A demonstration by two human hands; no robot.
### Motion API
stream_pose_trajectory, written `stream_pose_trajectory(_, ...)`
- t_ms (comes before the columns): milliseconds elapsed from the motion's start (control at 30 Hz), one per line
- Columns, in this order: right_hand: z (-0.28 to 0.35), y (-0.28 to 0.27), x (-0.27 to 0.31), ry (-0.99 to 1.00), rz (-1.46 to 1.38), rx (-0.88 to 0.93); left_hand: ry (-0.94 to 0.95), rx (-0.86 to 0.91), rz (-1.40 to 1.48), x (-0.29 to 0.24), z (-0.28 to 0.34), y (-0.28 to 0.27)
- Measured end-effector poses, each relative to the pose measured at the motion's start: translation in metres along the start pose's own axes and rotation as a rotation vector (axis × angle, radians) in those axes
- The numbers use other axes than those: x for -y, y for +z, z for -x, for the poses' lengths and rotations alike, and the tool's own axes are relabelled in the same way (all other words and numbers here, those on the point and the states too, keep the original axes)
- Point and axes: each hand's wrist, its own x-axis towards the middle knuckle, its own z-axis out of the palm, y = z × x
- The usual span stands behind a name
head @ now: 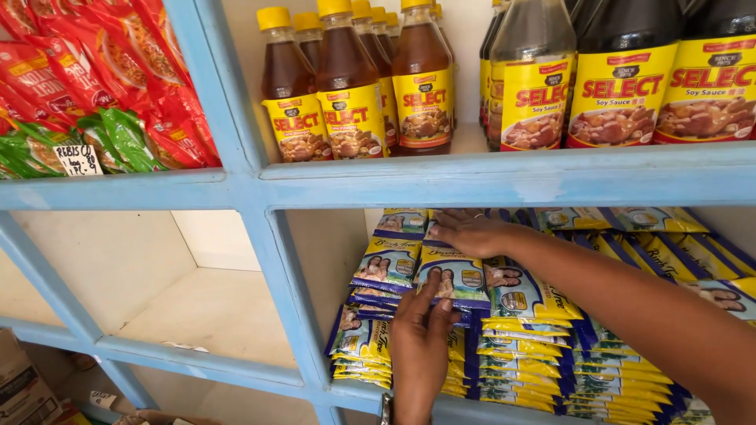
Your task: The recorder is stocking milk powder sachets from a cardboard box onto a low shelf in a grocery store.
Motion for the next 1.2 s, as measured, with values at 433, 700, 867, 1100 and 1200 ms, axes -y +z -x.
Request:
stream_pose_trajectory(433, -0.018, -0.010, -0.005, -0.112, -0.088, -0.022, 0.174, -0.145, -0.343, -0.005, -0.003, -0.004)
stream_pose_trajectory(700, 0.002, -0.018, 0.011, -0.188, -0.010, -0.145, 0.724, 0.003, -1.106, -0.018, -0.018, -0.008)
stream_pose_trajectory(867, -0.013, -0.010, 0.008, -0.136, -0.006, -0.036, 0.649, -0.023, -1.146, 0.004, -0.022, -0.009)
stream_pose_trajectory(1100, -0.020, -0.007, 0.004, -0.128, -0.024, 0.006, 0.630, -0.010, -1.147, 0.001, -0.022, -0.007)
stream_pose_trajectory(1200, -0.008, -0.017, 0.007, -0.123, -0.039, -0.015, 0.626, 0.007, -1.129, -0.005, -0.019, -0.008)
